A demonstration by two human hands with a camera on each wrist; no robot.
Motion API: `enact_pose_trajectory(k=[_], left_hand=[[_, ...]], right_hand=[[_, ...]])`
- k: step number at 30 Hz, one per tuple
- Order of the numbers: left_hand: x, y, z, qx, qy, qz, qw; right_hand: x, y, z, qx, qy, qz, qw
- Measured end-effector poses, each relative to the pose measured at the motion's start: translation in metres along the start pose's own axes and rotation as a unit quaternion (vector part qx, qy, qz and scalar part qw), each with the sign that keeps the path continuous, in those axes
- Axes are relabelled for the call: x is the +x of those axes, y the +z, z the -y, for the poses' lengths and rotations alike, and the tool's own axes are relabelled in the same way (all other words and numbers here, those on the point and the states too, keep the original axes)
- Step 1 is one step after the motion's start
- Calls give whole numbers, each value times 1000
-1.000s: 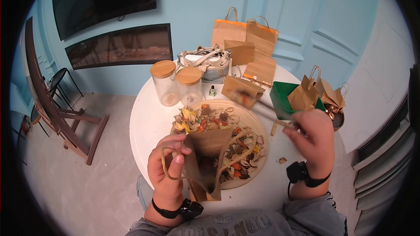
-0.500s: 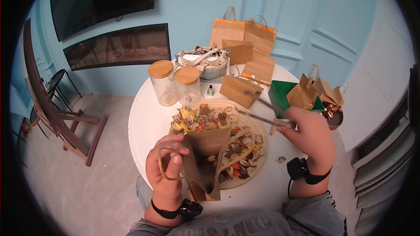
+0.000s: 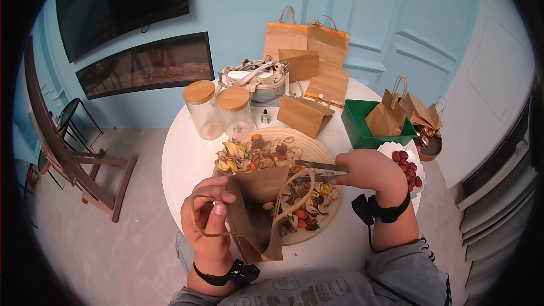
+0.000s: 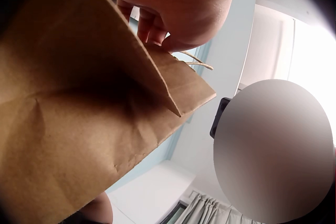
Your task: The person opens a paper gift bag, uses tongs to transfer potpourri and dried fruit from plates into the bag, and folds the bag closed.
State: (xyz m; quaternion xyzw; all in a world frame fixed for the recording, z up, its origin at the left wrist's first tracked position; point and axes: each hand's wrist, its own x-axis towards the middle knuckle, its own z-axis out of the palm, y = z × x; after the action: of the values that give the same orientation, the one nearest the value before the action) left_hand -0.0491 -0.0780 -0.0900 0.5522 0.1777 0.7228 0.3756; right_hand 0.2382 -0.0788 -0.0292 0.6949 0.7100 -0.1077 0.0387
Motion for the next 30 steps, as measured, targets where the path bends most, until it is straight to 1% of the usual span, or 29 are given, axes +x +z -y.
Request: enact_pose_trajectory(k=[7, 18, 27, 28, 30], left_hand=[[0, -1, -1, -4, -9, 4, 1000], [0, 0, 0, -15, -6, -1, 1000], [0, 0, -1, -11, -11, 0, 1000], [0, 0, 0, -11, -11, 0, 1000], [-1, -1, 0, -9, -11, 0, 1000]], right_hand=[[7, 7, 1, -12, -16, -20, 1000], [11, 12, -6, -37, -76, -79, 993], [5, 4, -3, -28, -96, -89, 991], [3, 2, -1, -28, -96, -89, 991], [0, -4, 1, 12, -41, -96, 995]])
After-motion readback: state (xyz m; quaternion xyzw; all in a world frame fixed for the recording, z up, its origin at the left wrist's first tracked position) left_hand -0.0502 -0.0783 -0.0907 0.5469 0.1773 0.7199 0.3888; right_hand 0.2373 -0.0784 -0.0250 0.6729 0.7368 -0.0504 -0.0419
